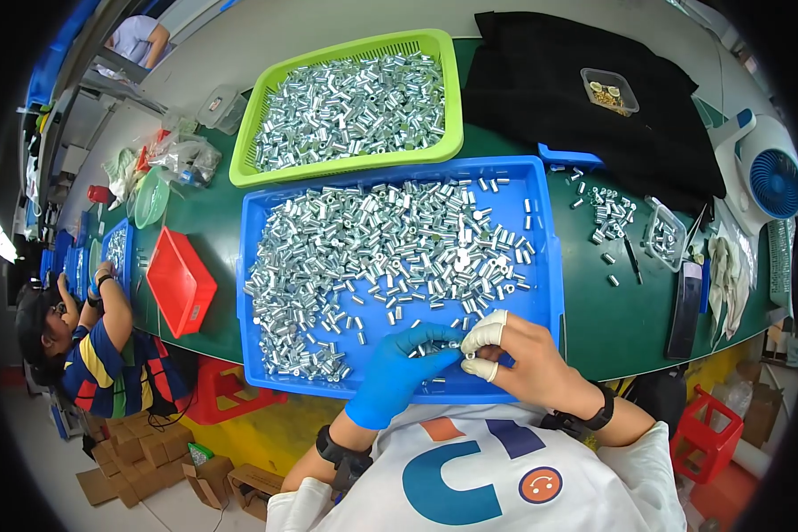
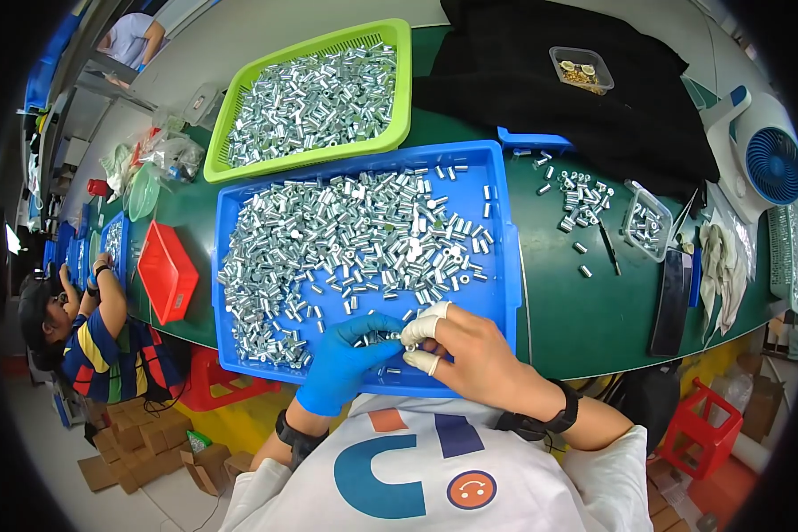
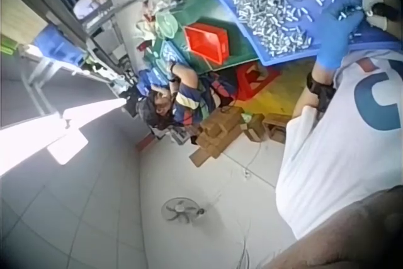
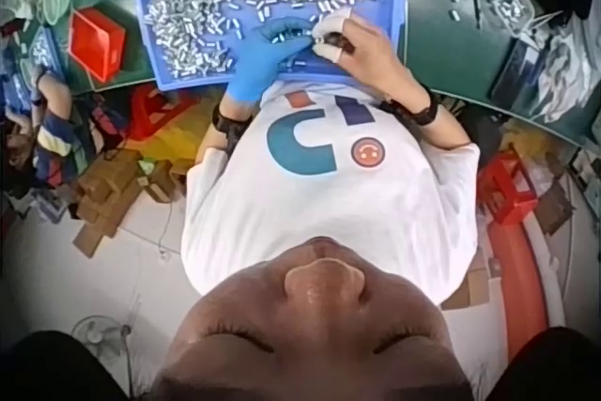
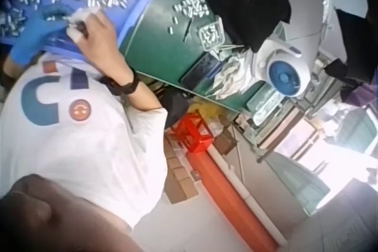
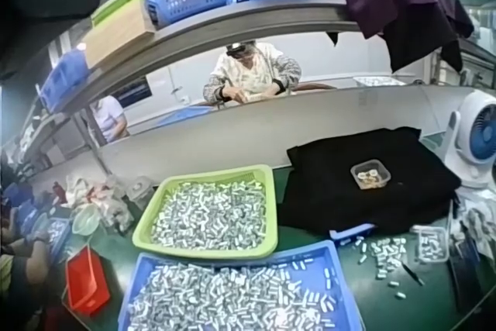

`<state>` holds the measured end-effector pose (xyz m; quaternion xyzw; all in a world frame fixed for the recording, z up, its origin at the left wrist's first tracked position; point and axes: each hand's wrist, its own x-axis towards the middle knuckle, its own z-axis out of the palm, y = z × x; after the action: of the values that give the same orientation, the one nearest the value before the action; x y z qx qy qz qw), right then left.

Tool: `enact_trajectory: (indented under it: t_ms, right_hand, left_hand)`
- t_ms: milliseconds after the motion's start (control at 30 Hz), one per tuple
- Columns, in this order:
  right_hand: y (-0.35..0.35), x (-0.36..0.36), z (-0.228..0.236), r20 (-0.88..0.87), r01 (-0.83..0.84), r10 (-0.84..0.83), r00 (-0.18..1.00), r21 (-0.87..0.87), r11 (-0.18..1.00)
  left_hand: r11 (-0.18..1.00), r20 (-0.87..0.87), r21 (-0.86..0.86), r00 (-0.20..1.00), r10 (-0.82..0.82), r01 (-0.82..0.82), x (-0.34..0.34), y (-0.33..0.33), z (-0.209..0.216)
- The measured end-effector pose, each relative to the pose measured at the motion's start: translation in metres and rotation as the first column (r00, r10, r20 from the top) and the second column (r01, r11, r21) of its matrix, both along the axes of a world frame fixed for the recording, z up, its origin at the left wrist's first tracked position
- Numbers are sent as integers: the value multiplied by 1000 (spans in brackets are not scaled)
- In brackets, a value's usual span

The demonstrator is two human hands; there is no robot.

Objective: The person picks up metal spacers from a blue tray and inspects them, occasionally holding them against each other. The person also picks up metal components from a green basket and places them into the blue tray.

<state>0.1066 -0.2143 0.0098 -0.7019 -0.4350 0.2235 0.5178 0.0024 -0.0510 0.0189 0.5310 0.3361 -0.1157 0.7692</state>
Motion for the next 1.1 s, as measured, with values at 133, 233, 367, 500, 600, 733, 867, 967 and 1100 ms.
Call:
enact_trajectory:
  t_ms: [133, 233, 367, 500, 600, 733, 867, 967, 1100]
  right_hand:
    - [-1, -10, -4, -204, 57, -58, 977, -12, 998]
    - [0, -11, -5, -203, 70, -68, 977, 2, 998]
    - [1, -9, -5, -117, 53, -52, 992, 7, 999]
    - [2, -9, -5, -76, 60, -59, 995, 14, 998]
    - [1, -10, -6, -79, 75, -73, 994, 24, 997]
    - [6, -5, -1, 137, -4, 0, 991, 25, 1000]
    - [3, 16, 8, -62, -100, 109, 992, 131, 986]
    - [-3, 20, 7, 336, -359, 415, 845, -219, 907]
    - [-8, 13, -5, 411, -315, 446, 795, -348, 883]
  left_hand:
    - [992, 193, 113, 978, -80, 59, -7, 0, -9]
    - [996, 239, 61, 968, -78, 65, -9, 0, -11]
    - [995, 226, 64, 970, -87, 74, -9, 2, -9]
    - [997, 181, 38, 981, -75, 69, -8, 1, -9]
    - [993, 133, -66, 988, -84, 93, -10, 4, -9]
    - [992, 215, 27, 969, -123, 119, -7, 7, -16]
    - [851, 276, -507, 961, 8, 138, -11, 30, -37]
    - [887, 193, -447, 981, -28, 114, 1, 27, -22]
    - [786, 32, 580, 957, -287, 216, 14, 8, -13]
